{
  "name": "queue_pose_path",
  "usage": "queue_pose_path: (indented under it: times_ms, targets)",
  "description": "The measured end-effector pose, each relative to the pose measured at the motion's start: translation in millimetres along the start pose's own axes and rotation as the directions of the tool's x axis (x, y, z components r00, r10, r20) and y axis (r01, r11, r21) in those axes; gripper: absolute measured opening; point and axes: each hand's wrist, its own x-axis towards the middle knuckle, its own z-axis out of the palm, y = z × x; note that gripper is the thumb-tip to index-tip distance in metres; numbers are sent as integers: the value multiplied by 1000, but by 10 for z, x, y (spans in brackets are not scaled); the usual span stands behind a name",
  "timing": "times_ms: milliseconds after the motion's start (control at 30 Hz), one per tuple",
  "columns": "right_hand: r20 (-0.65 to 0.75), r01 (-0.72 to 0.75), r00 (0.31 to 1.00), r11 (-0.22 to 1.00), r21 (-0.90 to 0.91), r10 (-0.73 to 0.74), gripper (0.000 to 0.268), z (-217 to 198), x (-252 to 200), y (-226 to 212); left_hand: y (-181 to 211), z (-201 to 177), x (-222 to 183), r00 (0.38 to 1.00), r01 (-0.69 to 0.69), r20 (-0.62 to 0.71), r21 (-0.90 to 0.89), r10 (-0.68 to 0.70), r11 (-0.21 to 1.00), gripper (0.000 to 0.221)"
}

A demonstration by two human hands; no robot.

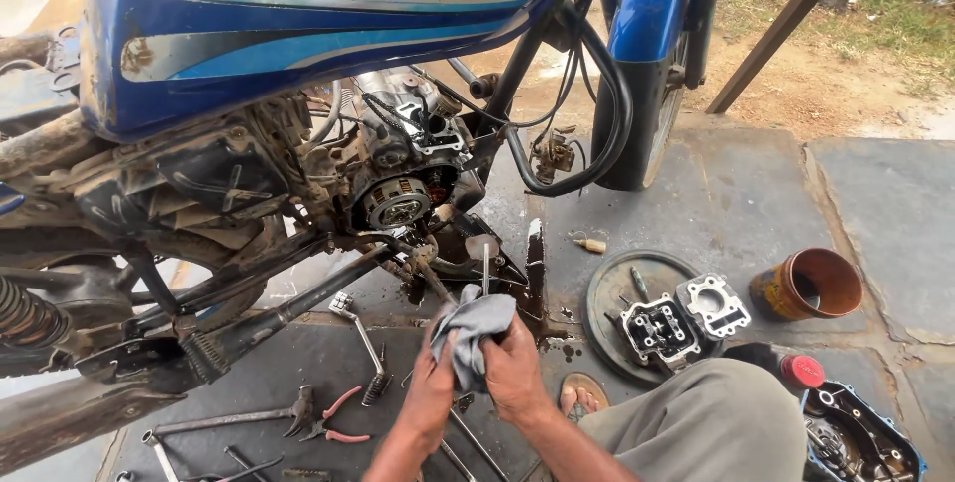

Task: Dismantle and inspect internal motorcycle engine components.

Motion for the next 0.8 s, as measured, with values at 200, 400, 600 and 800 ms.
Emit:
queue_pose_path:
  times_ms: [200, 400, 600, 800]
  targets:
    - [207, 225, 972, 718, -659, -115, 23, -280, -306, -54, -487, 367, -341, 700, 598, 180, -677, -691, 429, 52]
    - [528, 498, 847, 435, -750, -59, 30, -347, -746, -486, 208, -61, -55, 587, 565, 13, -722, -809, 398, 31]
    - [390, 434, 898, 549, -714, -203, 36, -443, -707, -658, -67, 620, -575, 666, 580, 231, -759, -709, 297, 32]
    - [-195, -259, 955, 313, -914, 221, 36, -562, -647, -1968, -231, 638, -756, 808, 558, 259, -626, -529, 545, 40]
